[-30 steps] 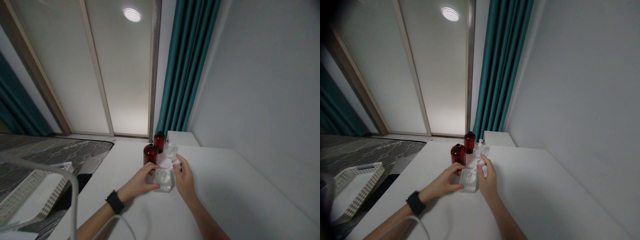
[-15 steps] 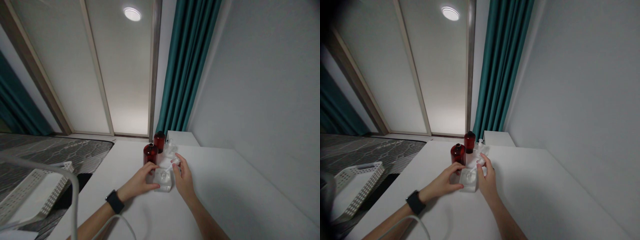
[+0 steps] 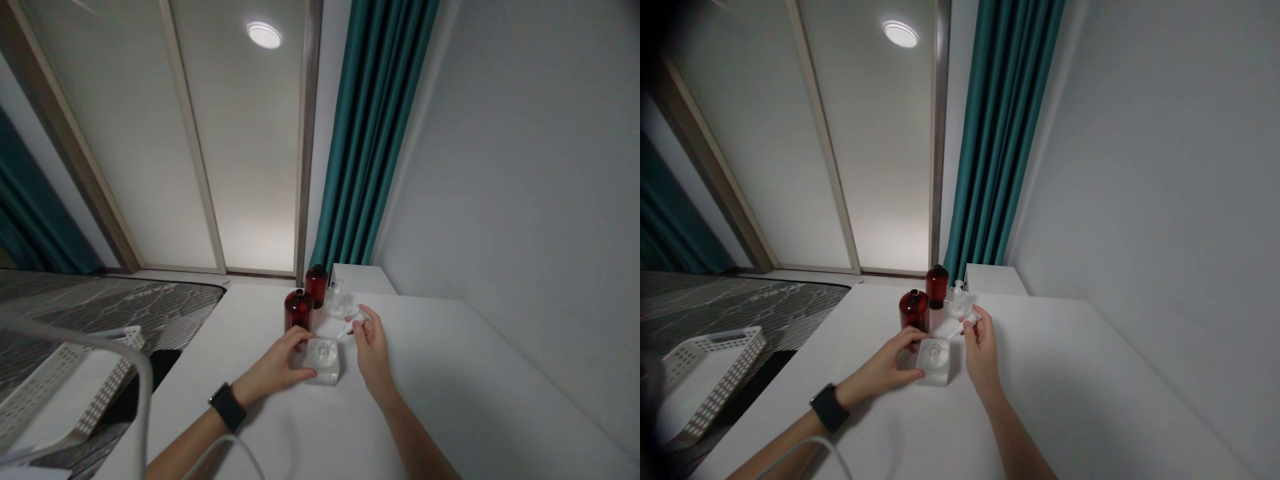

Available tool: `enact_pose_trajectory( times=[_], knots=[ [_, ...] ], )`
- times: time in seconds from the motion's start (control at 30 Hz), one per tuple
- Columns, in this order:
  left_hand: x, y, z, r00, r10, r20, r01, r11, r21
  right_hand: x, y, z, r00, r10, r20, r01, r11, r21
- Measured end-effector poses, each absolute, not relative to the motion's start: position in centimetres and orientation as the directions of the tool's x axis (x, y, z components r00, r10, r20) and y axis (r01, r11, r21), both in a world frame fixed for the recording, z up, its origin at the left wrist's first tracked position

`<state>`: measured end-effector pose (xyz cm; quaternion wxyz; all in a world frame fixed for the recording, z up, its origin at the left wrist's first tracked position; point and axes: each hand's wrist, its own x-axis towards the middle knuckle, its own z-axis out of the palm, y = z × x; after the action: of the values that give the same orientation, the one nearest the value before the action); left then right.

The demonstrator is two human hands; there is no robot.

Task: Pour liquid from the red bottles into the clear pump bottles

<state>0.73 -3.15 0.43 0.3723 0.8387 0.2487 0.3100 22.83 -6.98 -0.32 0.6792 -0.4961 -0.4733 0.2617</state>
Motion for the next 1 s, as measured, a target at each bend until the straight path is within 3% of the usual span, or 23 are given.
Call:
enact_pose_trajectory(
  times=[0.53,1.0],
  knots=[
    [0.7,-3.2,1.0,0.683,0.66,0.313,0.211,-0.589,0.78,28.0,-5.1,-1.9,0.4,0.867,0.297,0.198,0.235,-0.952],
    [0.6,-3.2,0.7,0.68,0.668,0.304,0.245,-0.597,0.764,32.8,-5.2,-4.0,0.381,0.86,0.339,0.53,0.097,-0.842]
  ],
)
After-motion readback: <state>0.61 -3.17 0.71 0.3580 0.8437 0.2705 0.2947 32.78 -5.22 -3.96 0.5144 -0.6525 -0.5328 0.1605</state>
